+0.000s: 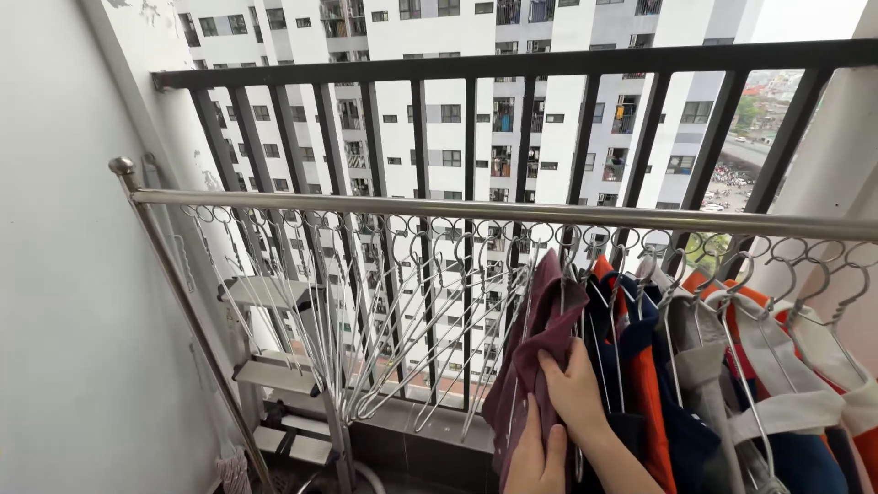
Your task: Taking wet laundry out of a washing machine and hanging it on a drying rack using hangers
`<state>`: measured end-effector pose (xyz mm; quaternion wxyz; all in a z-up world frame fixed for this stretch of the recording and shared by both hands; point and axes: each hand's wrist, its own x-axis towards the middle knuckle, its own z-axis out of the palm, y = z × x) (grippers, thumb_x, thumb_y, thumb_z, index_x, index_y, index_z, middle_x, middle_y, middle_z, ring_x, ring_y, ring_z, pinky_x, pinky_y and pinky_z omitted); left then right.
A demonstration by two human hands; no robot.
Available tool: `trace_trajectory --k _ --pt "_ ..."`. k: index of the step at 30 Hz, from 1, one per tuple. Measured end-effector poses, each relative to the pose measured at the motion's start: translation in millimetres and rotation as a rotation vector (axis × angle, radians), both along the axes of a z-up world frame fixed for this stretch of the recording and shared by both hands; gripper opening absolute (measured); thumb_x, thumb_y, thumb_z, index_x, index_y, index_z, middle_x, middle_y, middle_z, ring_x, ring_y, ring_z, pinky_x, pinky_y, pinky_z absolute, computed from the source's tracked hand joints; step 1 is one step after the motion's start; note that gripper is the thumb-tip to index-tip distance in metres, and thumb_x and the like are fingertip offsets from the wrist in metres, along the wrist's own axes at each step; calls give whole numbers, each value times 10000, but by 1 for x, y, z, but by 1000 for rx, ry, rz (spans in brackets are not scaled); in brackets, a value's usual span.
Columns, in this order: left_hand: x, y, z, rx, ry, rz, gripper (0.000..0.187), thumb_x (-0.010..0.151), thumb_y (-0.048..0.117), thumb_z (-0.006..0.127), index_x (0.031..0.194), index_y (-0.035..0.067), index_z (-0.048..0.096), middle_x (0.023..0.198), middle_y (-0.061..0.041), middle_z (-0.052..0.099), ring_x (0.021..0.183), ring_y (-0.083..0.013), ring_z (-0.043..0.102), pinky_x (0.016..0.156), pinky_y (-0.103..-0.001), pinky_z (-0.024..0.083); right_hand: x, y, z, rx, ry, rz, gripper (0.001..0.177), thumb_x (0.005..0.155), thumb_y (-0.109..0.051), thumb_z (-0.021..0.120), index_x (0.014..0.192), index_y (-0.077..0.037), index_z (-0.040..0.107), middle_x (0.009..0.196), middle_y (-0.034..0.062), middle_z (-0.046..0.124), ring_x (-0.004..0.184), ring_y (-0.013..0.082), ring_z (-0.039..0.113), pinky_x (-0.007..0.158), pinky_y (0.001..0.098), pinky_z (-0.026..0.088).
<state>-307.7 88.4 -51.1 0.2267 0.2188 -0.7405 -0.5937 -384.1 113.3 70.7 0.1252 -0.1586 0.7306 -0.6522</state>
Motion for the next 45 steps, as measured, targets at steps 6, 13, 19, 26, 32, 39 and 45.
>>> trace_trajectory --k 6,13,19,26,32,39,45 --pt "1 0 6 -10 -217 -83 618 1031 447 249 1612 249 179 1651 17 309 1520 -170 312 1190 -332 289 -9 -9 -26 200 -62 18 417 983 -248 543 1387 -158 499 1243 86 680 1131 241 659 926 380 532" --pt "58 25 17 18 -163 -191 630 1012 305 328 1621 280 170 1511 -101 508 1376 -324 490 1102 -449 352 1 22 -105 343 187 -16 479 876 -210 581 1349 -139 601 1271 112 636 1201 287 617 1034 415 472" --pt "107 36 -71 -37 -76 -73 634 979 243 541 1540 48 322 1578 -156 404 1483 -257 377 1211 -355 268 53 72 -167 143 603 -10 570 856 -16 465 1423 -28 523 1379 162 609 1285 331 562 1091 410 407" --pt "215 38 -66 16 -82 126 519 913 299 607 1411 156 570 1452 -18 611 1309 -206 599 1109 -338 443 159 139 -163 297 131 -112 377 978 -120 548 1328 -115 687 1084 72 782 955 220 740 914 372 553" --pt "288 51 -26 145 -76 195 503 926 311 583 1413 185 584 1432 33 640 1228 -152 641 1011 -303 500 226 169 -127 107 -63 18 304 1021 -39 532 1285 -34 683 1033 158 756 828 256 700 757 361 566" --pt "358 61 -8 110 42 382 445 919 277 585 1349 180 647 1390 -4 678 1247 -163 648 1110 -308 432 262 193 -96 -38 16 122 226 1033 -25 535 1203 -9 683 970 149 725 771 237 670 729 350 569" --pt "425 105 7 75 249 553 359 958 173 624 1310 140 690 1237 -129 738 1108 -263 718 952 -392 568 288 216 -99 -164 140 310 229 997 25 559 1183 -3 689 919 200 733 703 246 704 647 322 594"
